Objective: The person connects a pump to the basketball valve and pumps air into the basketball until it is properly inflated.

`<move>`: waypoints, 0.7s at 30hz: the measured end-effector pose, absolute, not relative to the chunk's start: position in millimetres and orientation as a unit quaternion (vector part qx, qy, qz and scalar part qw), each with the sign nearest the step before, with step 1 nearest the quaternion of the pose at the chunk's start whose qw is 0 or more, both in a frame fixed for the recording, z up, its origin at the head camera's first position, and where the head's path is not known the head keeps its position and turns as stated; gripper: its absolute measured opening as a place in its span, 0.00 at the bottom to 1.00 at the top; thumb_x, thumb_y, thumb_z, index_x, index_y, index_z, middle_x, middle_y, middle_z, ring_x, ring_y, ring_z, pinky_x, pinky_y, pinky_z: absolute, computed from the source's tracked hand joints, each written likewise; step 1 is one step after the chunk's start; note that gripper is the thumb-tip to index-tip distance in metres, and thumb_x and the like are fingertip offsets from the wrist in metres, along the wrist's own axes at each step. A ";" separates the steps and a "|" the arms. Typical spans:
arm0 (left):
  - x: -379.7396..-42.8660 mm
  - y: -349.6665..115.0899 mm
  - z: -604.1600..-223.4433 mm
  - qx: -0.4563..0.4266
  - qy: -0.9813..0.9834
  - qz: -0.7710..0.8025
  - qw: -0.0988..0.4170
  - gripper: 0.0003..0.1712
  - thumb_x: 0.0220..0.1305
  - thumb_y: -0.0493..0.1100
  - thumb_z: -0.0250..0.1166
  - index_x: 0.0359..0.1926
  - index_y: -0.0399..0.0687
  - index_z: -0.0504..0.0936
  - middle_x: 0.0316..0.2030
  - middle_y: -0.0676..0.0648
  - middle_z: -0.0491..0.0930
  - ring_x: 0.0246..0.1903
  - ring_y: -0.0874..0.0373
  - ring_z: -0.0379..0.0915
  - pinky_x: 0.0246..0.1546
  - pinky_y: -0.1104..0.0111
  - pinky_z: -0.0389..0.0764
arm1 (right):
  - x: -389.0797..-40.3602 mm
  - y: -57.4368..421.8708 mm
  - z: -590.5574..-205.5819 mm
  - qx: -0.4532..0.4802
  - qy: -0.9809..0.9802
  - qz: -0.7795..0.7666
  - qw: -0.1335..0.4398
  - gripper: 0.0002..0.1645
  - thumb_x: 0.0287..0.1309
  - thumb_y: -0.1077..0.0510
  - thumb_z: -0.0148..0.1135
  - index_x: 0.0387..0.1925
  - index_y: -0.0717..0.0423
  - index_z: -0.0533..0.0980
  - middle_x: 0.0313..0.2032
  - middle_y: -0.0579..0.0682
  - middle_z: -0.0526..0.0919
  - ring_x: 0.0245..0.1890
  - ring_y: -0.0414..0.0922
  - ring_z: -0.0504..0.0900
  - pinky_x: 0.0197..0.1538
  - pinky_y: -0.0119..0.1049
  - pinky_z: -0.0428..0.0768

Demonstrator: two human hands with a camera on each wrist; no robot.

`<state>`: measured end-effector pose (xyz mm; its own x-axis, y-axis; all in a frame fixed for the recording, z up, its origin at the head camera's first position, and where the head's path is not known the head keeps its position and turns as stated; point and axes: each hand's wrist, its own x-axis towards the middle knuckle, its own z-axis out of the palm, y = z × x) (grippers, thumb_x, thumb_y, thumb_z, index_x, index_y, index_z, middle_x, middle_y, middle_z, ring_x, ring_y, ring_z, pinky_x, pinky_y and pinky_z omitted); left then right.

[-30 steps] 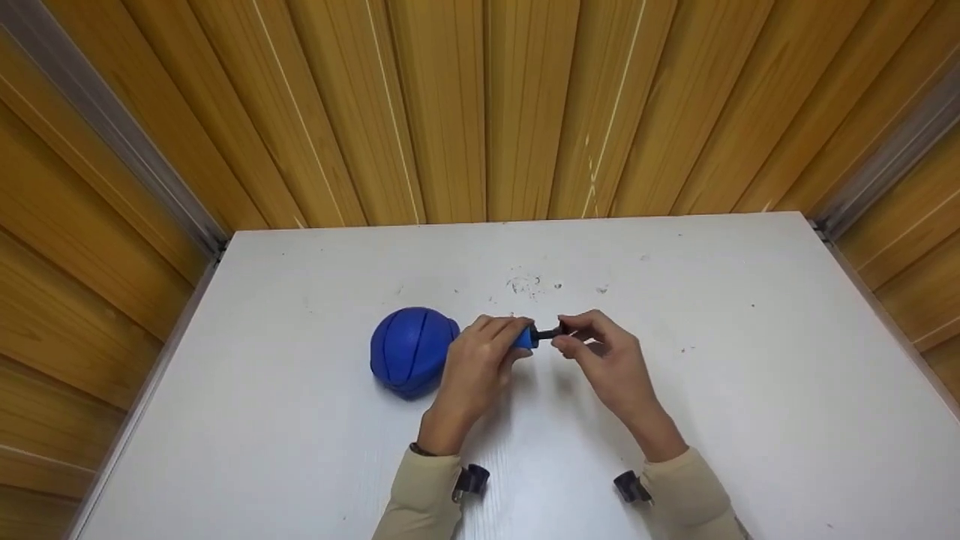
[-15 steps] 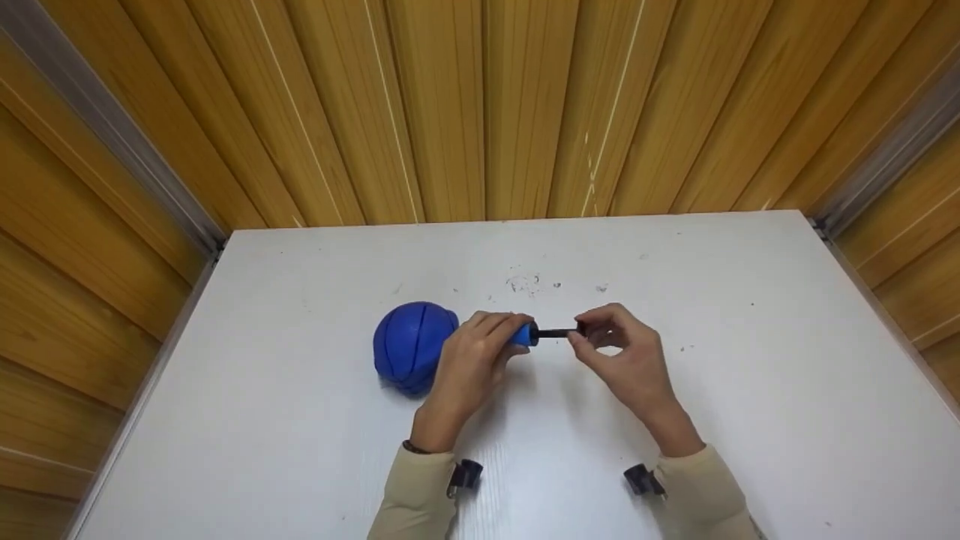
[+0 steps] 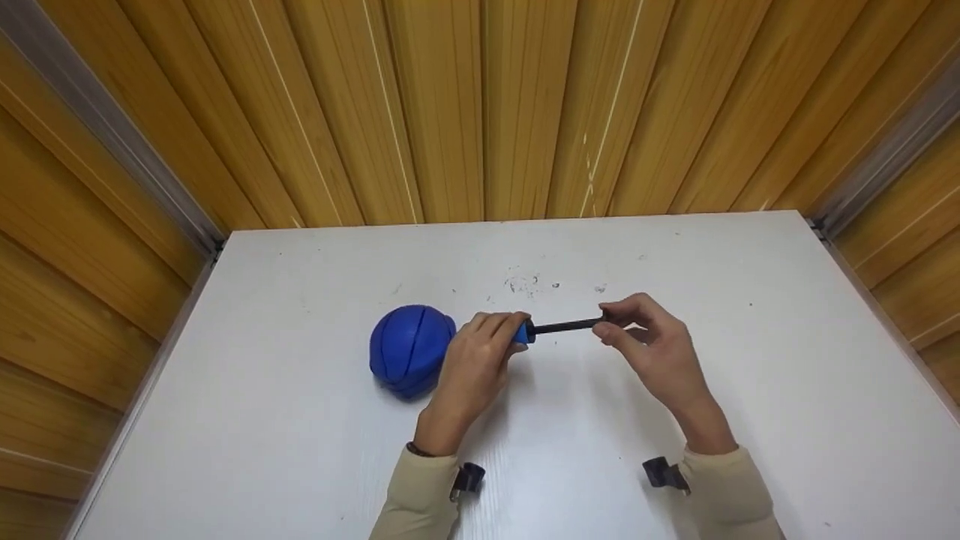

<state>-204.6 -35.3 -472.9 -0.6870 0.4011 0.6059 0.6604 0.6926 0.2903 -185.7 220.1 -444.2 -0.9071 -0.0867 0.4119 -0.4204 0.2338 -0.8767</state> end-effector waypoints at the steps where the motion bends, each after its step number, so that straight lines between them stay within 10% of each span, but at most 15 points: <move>1: -204.3 -34.8 -473.4 -0.301 -0.885 -0.245 0.256 0.19 0.69 0.41 0.73 0.59 0.42 0.85 0.51 0.45 0.87 0.51 0.50 0.82 0.53 0.60 0.84 | -186.3 215.5 -447.4 0.162 -0.773 0.599 0.133 0.15 0.63 0.72 0.72 0.50 0.63 0.81 0.41 0.54 0.84 0.42 0.46 0.85 0.47 0.33 0.86; 21: -205.8 -39.9 -477.3 -0.314 -0.888 -0.258 0.215 0.19 0.70 0.45 0.71 0.59 0.45 0.86 0.52 0.47 0.88 0.52 0.50 0.82 0.55 0.59 0.83 | -191.6 188.7 -471.8 0.183 -0.798 0.563 0.111 0.17 0.62 0.65 0.76 0.52 0.61 0.82 0.44 0.45 0.87 0.44 0.45 0.85 0.46 0.33 0.85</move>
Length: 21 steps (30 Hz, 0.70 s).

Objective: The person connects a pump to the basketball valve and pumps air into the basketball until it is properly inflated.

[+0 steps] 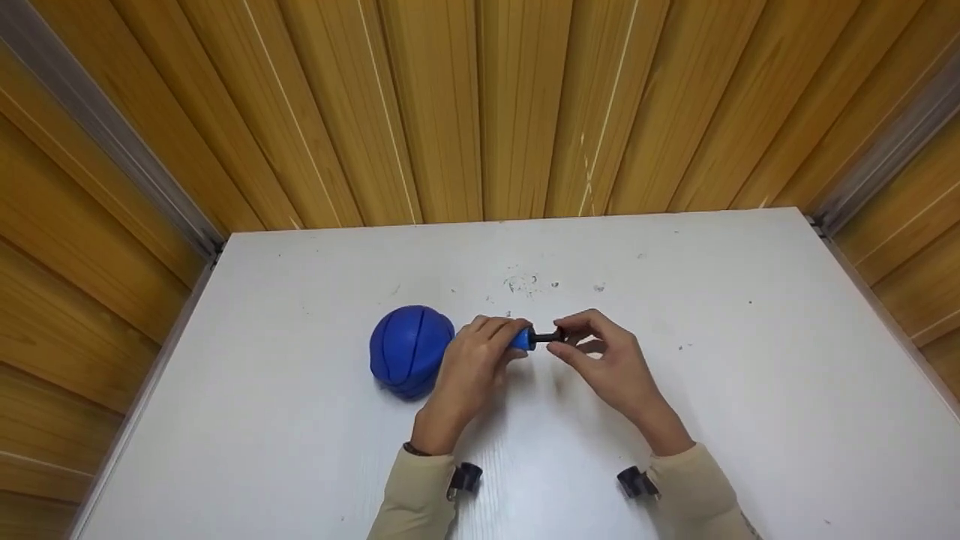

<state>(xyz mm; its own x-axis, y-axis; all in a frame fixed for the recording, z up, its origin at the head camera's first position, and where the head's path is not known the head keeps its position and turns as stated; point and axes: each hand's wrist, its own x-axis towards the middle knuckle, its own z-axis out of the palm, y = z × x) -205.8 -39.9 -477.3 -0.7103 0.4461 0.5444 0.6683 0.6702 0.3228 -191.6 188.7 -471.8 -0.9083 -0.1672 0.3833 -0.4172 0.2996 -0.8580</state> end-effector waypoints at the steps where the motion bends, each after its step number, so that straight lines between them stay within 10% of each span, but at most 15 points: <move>1: -205.6 -40.1 -477.1 -0.310 -0.890 -0.259 0.213 0.19 0.70 0.45 0.71 0.59 0.45 0.86 0.52 0.47 0.88 0.52 0.51 0.82 0.56 0.59 0.83 | -191.8 194.0 -469.3 0.183 -0.799 0.561 0.113 0.17 0.63 0.65 0.76 0.51 0.62 0.82 0.44 0.46 0.87 0.44 0.45 0.85 0.47 0.32 0.85; 21: -204.1 -34.0 -476.8 -0.306 -0.890 -0.263 0.212 0.19 0.70 0.43 0.72 0.59 0.42 0.86 0.50 0.46 0.88 0.49 0.50 0.82 0.53 0.61 0.83 | -189.5 237.9 -448.5 0.128 -0.797 0.587 0.071 0.11 0.62 0.69 0.75 0.46 0.61 0.86 0.44 0.54 0.88 0.43 0.44 0.88 0.48 0.31 0.85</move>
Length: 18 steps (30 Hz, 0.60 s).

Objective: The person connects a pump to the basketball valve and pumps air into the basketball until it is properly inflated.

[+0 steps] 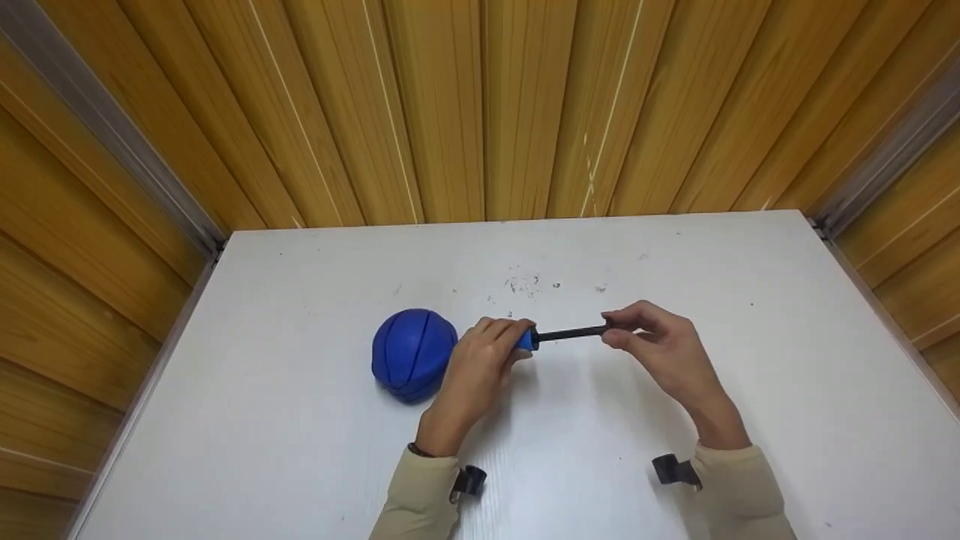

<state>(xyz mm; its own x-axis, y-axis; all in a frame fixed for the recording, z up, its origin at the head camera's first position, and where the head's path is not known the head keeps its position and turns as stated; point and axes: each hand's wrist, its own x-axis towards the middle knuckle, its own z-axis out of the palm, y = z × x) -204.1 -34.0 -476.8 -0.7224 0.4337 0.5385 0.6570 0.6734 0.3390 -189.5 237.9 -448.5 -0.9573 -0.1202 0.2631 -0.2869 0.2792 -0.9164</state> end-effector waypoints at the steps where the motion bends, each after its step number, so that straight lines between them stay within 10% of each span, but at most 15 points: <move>1: -203.9 -33.3 -477.2 -0.307 -0.890 -0.261 0.212 0.19 0.70 0.43 0.72 0.59 0.42 0.86 0.50 0.46 0.88 0.49 0.50 0.81 0.52 0.61 0.83 | -190.3 232.6 -452.0 0.125 -0.796 0.588 0.069 0.11 0.62 0.68 0.75 0.46 0.61 0.86 0.44 0.54 0.88 0.43 0.44 0.88 0.48 0.32 0.85; 18: -206.6 -39.1 -481.0 -0.339 -0.864 -0.320 0.191 0.18 0.68 0.42 0.72 0.57 0.46 0.88 0.50 0.48 0.88 0.50 0.50 0.82 0.54 0.60 0.83 | -189.9 197.2 -468.7 0.158 -0.805 0.572 0.023 0.16 0.63 0.58 0.78 0.48 0.60 0.83 0.41 0.49 0.88 0.40 0.47 0.86 0.45 0.34 0.85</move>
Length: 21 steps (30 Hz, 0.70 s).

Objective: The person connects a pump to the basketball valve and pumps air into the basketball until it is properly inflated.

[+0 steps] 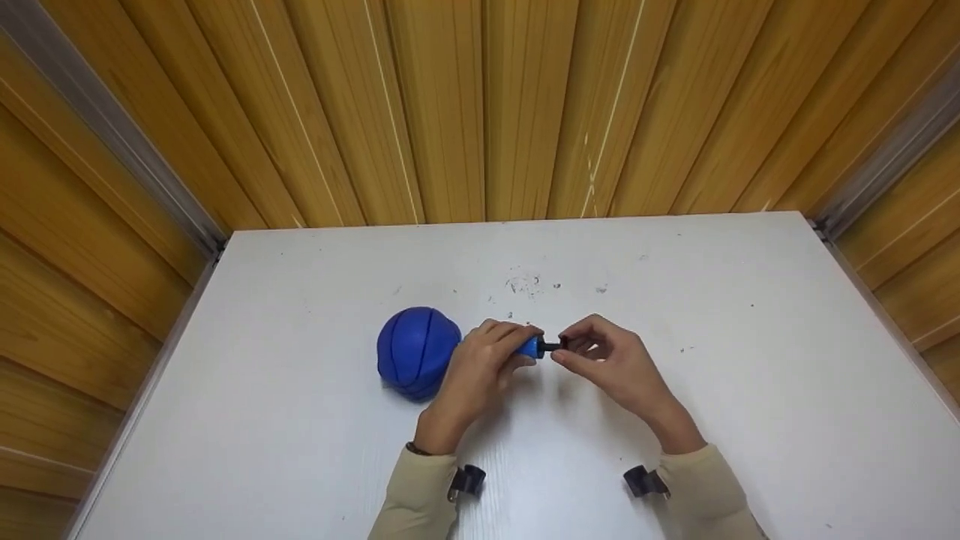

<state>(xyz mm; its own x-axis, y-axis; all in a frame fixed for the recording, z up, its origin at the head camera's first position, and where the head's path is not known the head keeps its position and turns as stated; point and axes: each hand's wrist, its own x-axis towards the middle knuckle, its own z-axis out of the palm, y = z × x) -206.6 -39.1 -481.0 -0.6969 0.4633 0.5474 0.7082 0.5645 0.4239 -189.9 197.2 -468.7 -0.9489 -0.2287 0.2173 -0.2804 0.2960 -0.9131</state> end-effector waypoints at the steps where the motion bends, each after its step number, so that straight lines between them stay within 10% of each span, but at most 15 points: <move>1: -206.8 -39.4 -480.6 -0.340 -0.862 -0.325 0.188 0.18 0.68 0.42 0.72 0.58 0.46 0.88 0.50 0.48 0.88 0.50 0.50 0.82 0.55 0.60 0.83 | -189.6 200.9 -465.9 0.160 -0.811 0.563 0.026 0.16 0.63 0.58 0.78 0.48 0.59 0.83 0.39 0.47 0.88 0.40 0.46 0.86 0.45 0.33 0.84; 11: -205.4 -40.5 -478.4 -0.322 -0.861 -0.342 0.195 0.19 0.70 0.43 0.72 0.59 0.47 0.87 0.51 0.48 0.88 0.50 0.52 0.81 0.54 0.62 0.83 | -179.8 252.8 -432.8 0.147 -0.828 0.533 0.091 0.10 0.63 0.67 0.75 0.44 0.61 0.83 0.39 0.50 0.86 0.39 0.44 0.85 0.47 0.28 0.83; 21: -203.2 -34.5 -481.0 -0.324 -0.873 -0.301 0.207 0.19 0.67 0.43 0.74 0.58 0.46 0.88 0.50 0.48 0.89 0.49 0.51 0.82 0.52 0.60 0.83 | -183.8 244.6 -439.6 0.108 -0.848 0.518 -0.018 0.12 0.61 0.58 0.80 0.43 0.56 0.85 0.43 0.51 0.88 0.41 0.48 0.86 0.47 0.34 0.82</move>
